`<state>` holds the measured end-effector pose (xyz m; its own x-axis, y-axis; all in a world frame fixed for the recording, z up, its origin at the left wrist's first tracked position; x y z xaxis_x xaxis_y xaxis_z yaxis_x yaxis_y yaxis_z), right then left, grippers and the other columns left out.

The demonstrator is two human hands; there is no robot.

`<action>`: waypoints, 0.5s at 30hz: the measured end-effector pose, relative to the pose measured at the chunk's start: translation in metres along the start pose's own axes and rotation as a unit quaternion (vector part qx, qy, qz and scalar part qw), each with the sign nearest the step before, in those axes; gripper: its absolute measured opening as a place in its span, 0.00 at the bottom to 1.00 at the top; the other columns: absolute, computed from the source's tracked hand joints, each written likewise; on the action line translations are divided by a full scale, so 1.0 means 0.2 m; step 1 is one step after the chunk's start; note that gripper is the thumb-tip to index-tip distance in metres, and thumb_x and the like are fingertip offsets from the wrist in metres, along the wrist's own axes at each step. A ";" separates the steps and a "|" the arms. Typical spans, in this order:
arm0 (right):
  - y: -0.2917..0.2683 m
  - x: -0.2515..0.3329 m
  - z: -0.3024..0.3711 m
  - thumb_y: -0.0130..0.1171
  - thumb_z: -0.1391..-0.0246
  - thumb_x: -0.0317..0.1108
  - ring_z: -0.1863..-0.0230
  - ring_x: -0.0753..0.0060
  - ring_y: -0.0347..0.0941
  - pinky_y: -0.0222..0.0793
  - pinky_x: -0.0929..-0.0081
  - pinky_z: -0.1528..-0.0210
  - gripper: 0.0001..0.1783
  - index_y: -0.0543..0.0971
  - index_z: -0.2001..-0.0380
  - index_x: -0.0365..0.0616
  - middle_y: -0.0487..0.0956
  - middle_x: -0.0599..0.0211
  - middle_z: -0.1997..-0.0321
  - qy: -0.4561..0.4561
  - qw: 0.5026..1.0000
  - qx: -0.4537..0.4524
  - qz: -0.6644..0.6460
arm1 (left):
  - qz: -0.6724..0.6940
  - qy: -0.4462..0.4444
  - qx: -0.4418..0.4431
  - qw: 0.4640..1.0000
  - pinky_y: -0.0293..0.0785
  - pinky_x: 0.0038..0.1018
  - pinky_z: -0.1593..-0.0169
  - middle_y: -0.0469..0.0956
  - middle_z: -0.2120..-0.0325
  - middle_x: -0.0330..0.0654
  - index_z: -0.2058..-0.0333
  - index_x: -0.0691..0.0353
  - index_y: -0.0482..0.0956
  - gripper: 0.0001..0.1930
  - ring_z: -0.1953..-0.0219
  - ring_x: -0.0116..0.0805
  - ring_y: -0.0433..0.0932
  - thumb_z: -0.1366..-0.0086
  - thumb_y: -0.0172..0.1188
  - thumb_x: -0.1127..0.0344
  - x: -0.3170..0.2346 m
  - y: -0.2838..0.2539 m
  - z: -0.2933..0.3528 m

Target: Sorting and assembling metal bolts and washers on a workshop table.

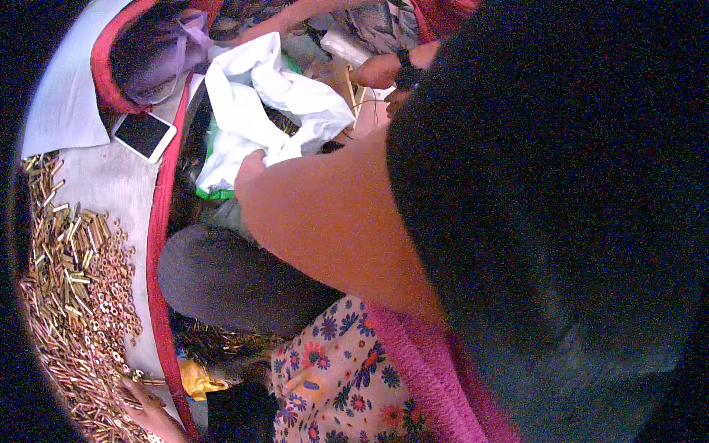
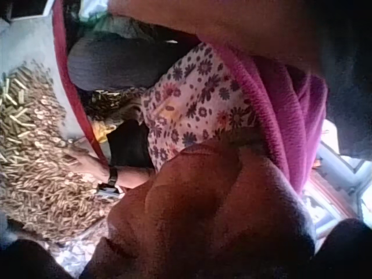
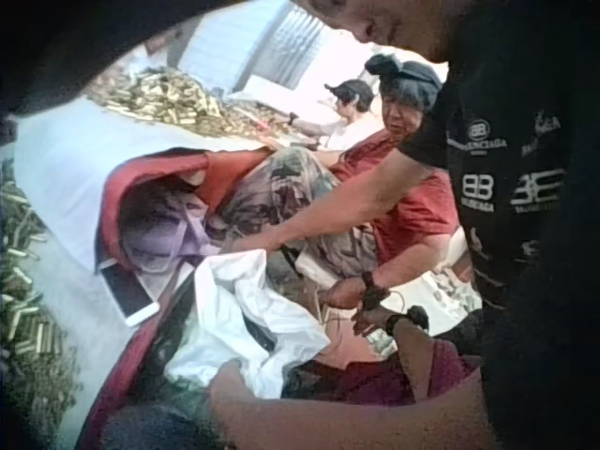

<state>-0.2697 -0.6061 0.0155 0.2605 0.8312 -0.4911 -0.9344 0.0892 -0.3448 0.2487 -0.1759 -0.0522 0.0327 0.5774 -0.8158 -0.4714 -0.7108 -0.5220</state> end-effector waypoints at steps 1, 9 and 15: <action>-0.01 0.04 0.00 0.51 0.49 0.32 0.55 0.62 0.74 0.71 0.69 0.54 0.10 0.78 0.66 0.39 0.78 0.60 0.62 0.006 1.000 0.000 -0.006 | -0.001 -0.004 -0.003 1.000 0.69 0.21 0.69 0.78 0.62 0.47 0.48 0.68 0.70 0.24 0.65 0.28 0.76 0.33 0.54 0.53 0.04 -0.04 -0.03; -0.12 0.53 -0.28 0.52 0.50 0.32 0.56 0.59 0.75 0.72 0.66 0.54 0.12 0.79 0.65 0.40 0.79 0.60 0.62 0.028 0.988 -0.057 -0.142 | 0.009 0.093 0.033 0.995 0.51 0.17 0.83 0.63 0.84 0.30 0.57 0.64 0.74 0.17 0.85 0.16 0.57 0.32 0.54 0.55 0.07 -0.06 0.00; 0.06 0.90 -0.60 0.53 0.51 0.33 0.57 0.56 0.76 0.73 0.65 0.54 0.13 0.80 0.63 0.40 0.80 0.60 0.62 0.075 0.956 -0.083 -0.271 | 0.001 0.042 0.071 0.997 0.63 0.20 0.77 0.69 0.83 0.39 0.69 0.66 0.70 0.12 0.80 0.25 0.65 0.33 0.56 0.62 -0.22 -0.01 0.18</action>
<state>-0.2046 -0.5216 -0.1730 0.7388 0.5988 -0.3093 -0.6044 0.3854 -0.6973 0.2165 -0.1853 -0.0063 0.1020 0.5366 -0.8377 -0.5921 -0.6439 -0.4846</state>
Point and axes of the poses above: each hand's wrist, its own z-axis away from the middle knuckle, its own y-axis out of the palm, x = y × z, the point moved 7 cm from there along -z, towards the middle knuckle
